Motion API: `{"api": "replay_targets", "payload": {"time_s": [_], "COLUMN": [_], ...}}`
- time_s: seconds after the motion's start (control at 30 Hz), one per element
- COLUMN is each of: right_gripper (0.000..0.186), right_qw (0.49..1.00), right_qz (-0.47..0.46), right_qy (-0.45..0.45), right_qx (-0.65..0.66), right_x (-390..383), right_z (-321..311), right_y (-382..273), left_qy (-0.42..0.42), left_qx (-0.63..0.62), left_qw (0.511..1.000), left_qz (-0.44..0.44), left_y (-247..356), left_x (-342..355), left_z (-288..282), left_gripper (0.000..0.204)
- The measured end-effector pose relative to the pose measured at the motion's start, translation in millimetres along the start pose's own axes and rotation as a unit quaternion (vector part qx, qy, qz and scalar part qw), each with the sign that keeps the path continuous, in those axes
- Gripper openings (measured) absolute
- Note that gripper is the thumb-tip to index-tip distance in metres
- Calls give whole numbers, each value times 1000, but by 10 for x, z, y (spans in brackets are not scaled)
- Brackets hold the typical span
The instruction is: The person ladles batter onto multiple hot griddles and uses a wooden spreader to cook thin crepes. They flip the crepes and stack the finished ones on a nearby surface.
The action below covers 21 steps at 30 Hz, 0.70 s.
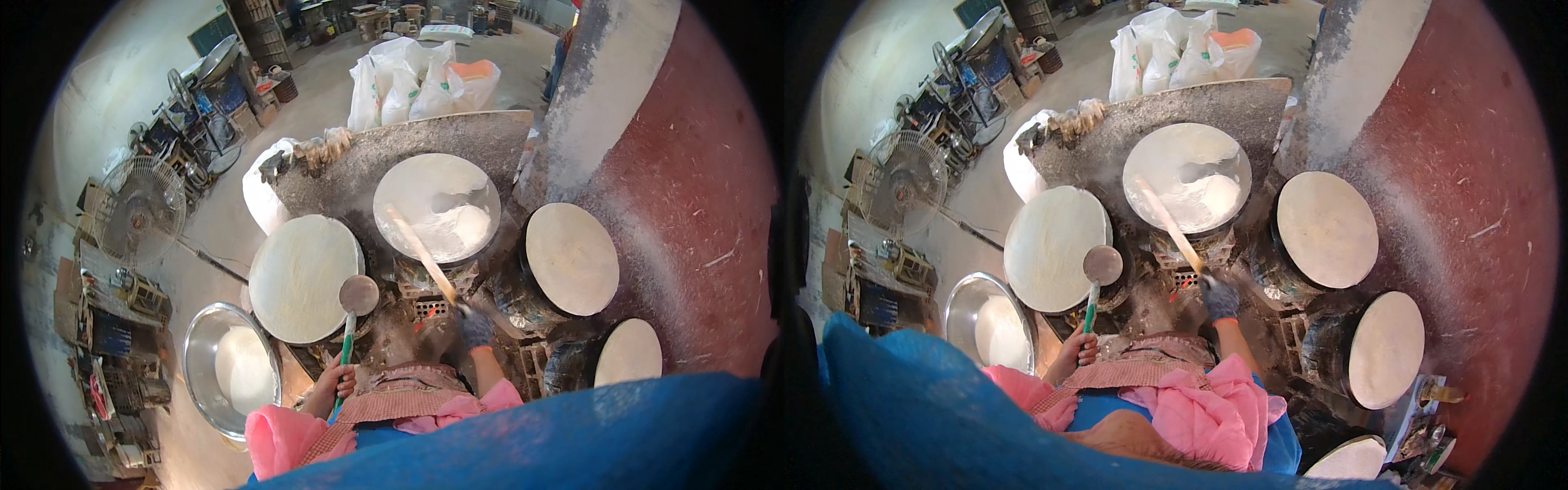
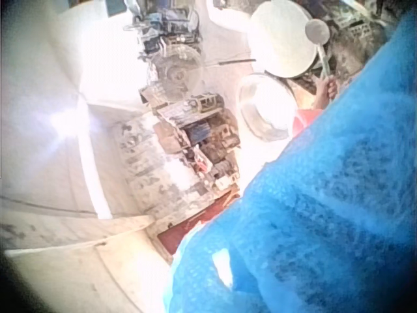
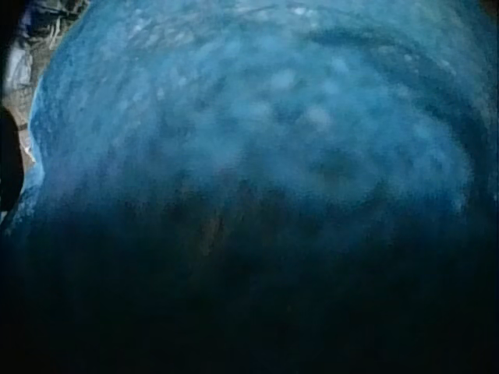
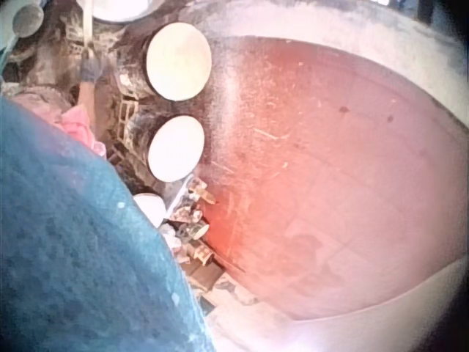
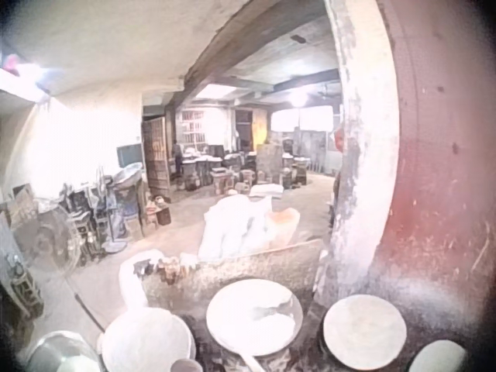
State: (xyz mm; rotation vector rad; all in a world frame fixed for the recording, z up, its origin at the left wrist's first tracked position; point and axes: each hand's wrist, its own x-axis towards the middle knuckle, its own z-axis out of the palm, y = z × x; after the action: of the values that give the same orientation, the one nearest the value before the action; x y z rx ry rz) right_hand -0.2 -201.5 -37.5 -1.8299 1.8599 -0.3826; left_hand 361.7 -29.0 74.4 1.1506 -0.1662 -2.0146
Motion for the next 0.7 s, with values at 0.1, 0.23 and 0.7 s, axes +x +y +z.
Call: {"api": "replay_targets", "payload": {"time_s": [0.1, 0.23, 0.7], "right_gripper": [30, 31, 30], "right_qw": [971, 979, 976], "right_qz": [51, 32, 84], "right_qy": [217, 175, 104], "right_qx": [88, 100, 170], "right_x": [39, 122, 1914], "right_z": [-113, -158, -642], "right_y": [57, 261, 640], "left_qy": [17, 38, 113], "left_qx": [-9, -27, -42], "left_qw": [1000, 999, 993], "left_qz": [10, -4, 8], "left_y": [28, -14, -185], "left_x": [79, 269, 401], "left_z": [91, 179, 501], "left_gripper": [42, 40, 38]}}
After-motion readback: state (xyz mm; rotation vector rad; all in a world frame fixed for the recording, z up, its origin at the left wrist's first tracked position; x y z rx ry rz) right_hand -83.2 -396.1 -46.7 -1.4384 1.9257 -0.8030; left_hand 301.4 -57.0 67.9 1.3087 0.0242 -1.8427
